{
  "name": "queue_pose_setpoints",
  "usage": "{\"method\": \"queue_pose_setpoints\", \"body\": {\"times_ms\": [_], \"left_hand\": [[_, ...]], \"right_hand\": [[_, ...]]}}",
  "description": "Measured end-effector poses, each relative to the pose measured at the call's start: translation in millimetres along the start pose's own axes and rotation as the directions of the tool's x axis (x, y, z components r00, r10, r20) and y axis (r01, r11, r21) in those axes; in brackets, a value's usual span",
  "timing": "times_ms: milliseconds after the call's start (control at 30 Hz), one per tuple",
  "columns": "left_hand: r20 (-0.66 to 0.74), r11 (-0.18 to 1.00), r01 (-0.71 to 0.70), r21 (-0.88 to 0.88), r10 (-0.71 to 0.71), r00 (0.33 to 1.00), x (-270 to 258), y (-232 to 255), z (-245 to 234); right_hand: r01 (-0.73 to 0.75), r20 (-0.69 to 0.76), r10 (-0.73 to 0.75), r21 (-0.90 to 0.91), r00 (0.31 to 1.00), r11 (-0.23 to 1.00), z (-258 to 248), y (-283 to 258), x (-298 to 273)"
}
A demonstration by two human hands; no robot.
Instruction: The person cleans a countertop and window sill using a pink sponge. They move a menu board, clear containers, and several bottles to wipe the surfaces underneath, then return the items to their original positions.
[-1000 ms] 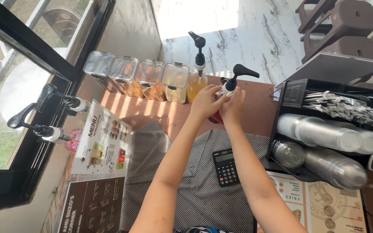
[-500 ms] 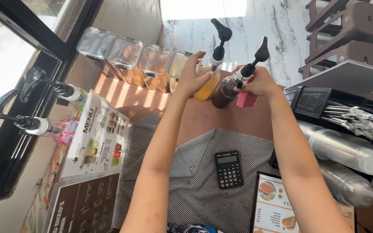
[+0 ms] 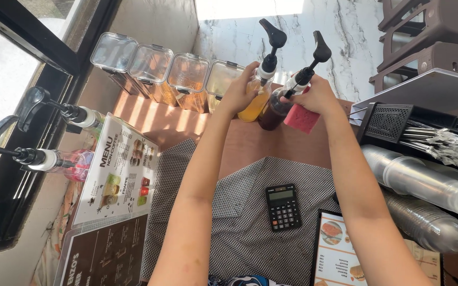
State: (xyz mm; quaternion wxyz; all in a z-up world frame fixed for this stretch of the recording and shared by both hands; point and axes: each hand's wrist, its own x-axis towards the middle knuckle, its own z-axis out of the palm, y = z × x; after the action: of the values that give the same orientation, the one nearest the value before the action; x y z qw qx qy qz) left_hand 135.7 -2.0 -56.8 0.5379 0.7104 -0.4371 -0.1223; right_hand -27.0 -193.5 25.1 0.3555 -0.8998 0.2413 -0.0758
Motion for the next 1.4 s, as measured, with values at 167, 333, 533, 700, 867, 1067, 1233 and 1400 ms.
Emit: {"method": "queue_pose_setpoints", "body": {"times_ms": [167,333,533,700,867,1067,1233,1400], "left_hand": [[-0.018,0.992,-0.051,0.114,0.054,0.998,-2.8,-13.0,10.0],[-0.142,0.923,-0.050,0.383,0.112,0.984,-15.9,3.1,22.9],[-0.286,0.856,-0.005,0.518,0.179,0.941,-27.5,17.3,38.6],[-0.287,0.915,0.026,0.403,0.099,0.953,-24.8,16.4,41.9],[-0.225,0.983,-0.092,0.161,0.127,0.966,-17.6,1.2,36.7],[-0.212,0.975,-0.125,0.182,0.163,0.964,-17.8,-5.9,37.6],[-0.215,0.979,-0.098,0.176,0.136,0.967,-19.1,-1.3,38.9],[-0.226,0.980,-0.103,0.172,0.141,0.964,-20.2,0.9,39.9]], "right_hand": [[0.051,0.078,-0.049,-0.024,0.996,0.998,-4.8,4.7,1.5],[0.160,0.245,-0.184,0.114,0.952,0.980,-23.3,1.8,13.8],[0.192,0.302,-0.240,0.182,0.923,0.964,-23.3,5.0,24.3],[0.198,0.194,-0.231,0.177,0.954,0.964,-15.5,11.1,16.5],[0.082,0.023,-0.082,-0.021,0.996,0.996,-3.6,18.5,3.1],[0.171,-0.265,-0.151,0.054,0.952,0.984,22.0,24.4,0.2],[0.256,-0.436,-0.201,0.070,0.877,0.964,40.0,15.2,-12.1],[0.131,-0.610,-0.079,0.041,0.789,0.990,63.8,-4.1,-14.1]]}}
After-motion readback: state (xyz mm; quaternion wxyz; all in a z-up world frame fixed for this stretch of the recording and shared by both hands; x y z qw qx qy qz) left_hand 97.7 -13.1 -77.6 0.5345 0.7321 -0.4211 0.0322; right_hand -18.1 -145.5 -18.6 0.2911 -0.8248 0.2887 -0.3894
